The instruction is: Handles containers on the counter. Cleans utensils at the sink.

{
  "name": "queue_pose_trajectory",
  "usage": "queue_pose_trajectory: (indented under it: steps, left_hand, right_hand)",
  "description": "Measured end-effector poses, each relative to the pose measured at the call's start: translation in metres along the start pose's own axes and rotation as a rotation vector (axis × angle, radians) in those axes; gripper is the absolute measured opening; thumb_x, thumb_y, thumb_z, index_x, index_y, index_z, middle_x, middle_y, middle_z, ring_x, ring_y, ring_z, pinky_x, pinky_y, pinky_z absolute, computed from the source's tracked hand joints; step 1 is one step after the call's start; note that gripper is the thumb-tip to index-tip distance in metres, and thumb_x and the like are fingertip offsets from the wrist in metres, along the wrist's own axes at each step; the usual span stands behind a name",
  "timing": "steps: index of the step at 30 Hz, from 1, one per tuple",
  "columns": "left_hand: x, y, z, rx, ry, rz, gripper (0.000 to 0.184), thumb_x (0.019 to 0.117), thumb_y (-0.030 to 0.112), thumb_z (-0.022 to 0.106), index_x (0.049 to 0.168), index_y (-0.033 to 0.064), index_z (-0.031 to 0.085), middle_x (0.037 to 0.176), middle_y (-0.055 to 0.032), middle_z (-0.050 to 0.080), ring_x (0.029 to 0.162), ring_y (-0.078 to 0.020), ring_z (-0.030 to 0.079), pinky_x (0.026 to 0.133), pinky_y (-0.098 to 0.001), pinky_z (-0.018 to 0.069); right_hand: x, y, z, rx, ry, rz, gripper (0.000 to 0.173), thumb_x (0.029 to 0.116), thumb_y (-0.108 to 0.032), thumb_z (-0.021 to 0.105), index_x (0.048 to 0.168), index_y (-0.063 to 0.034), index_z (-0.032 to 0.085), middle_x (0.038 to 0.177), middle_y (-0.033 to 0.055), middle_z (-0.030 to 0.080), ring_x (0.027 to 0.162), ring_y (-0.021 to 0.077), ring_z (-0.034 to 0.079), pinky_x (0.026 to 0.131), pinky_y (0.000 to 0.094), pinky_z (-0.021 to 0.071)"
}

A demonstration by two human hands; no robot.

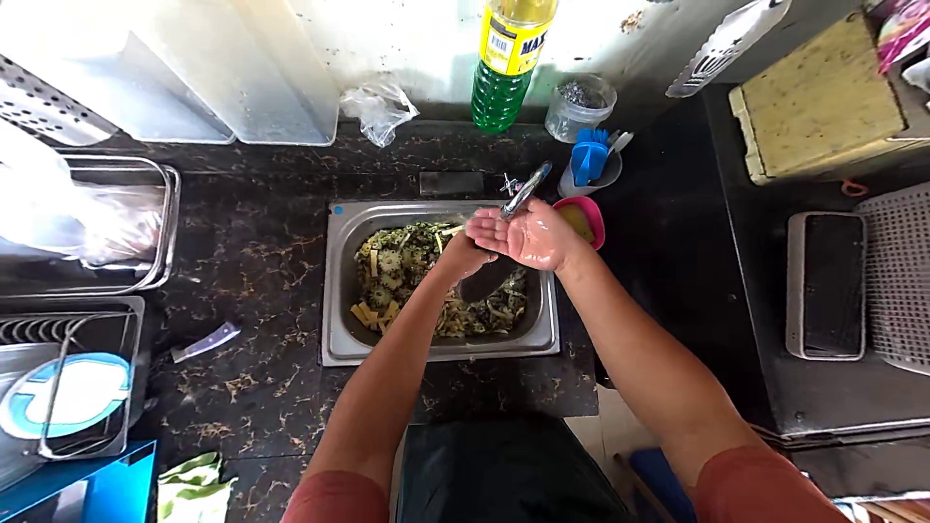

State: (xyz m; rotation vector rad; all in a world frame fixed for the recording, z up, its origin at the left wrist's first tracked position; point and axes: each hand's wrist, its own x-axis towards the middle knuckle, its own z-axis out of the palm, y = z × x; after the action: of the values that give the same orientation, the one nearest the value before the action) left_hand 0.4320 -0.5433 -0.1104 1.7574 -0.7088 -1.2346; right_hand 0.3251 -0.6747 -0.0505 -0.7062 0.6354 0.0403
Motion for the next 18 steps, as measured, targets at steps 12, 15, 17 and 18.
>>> queue_pose_trajectory:
  steps: [12,15,17,18]
  left_hand:
    - [-0.034,0.019,-0.019,0.429,0.027,0.147,0.061,0.0869,0.011,0.076,0.143,0.0236,0.058,0.126,-0.0081,0.069,0.113,-0.0282,0.068,0.093,-0.06,0.0557]
    - [-0.061,-0.008,-0.029,0.402,0.125,0.03,0.063,0.0885,0.014,0.077,0.146,0.027,0.054,0.129,-0.0057,0.067,0.112,-0.0248,0.068,0.093,-0.0562,0.0578]
    - [-0.081,-0.023,-0.038,0.378,0.191,-0.09,0.063,0.0912,0.019,0.075,0.148,0.0292,0.051,0.123,-0.0079,0.07,0.107,-0.0254,0.07,0.091,-0.0552,0.0579]
    - [-0.091,-0.033,-0.043,0.354,0.225,-0.119,0.062,0.0916,0.02,0.075,0.148,0.0277,0.05,0.122,-0.009,0.07,0.107,-0.0255,0.07,0.092,-0.0547,0.0576]
  right_hand:
    - [0.052,-0.023,-0.04,-1.37,0.647,-0.381,0.036,0.0919,-0.015,0.068,0.127,-0.0071,0.07,0.132,0.0157,0.066,0.123,0.0316,0.064,0.104,0.0558,0.0518]
    - [0.074,-0.021,-0.051,-1.75,0.554,-0.279,0.045,0.0922,-0.018,0.068,0.135,-0.0046,0.065,0.157,0.0173,0.047,0.143,0.0346,0.048,0.113,0.0562,0.0444]
    - [0.083,-0.024,-0.048,-1.952,0.558,-0.214,0.032,0.0943,-0.013,0.064,0.124,-0.0016,0.068,0.139,0.0202,0.06,0.129,0.0389,0.058,0.099,0.0607,0.0527]
    - [0.085,-0.026,-0.042,-2.023,0.556,-0.189,0.025,0.0936,-0.009,0.064,0.117,0.0,0.069,0.129,0.0213,0.064,0.122,0.0404,0.062,0.092,0.0614,0.055]
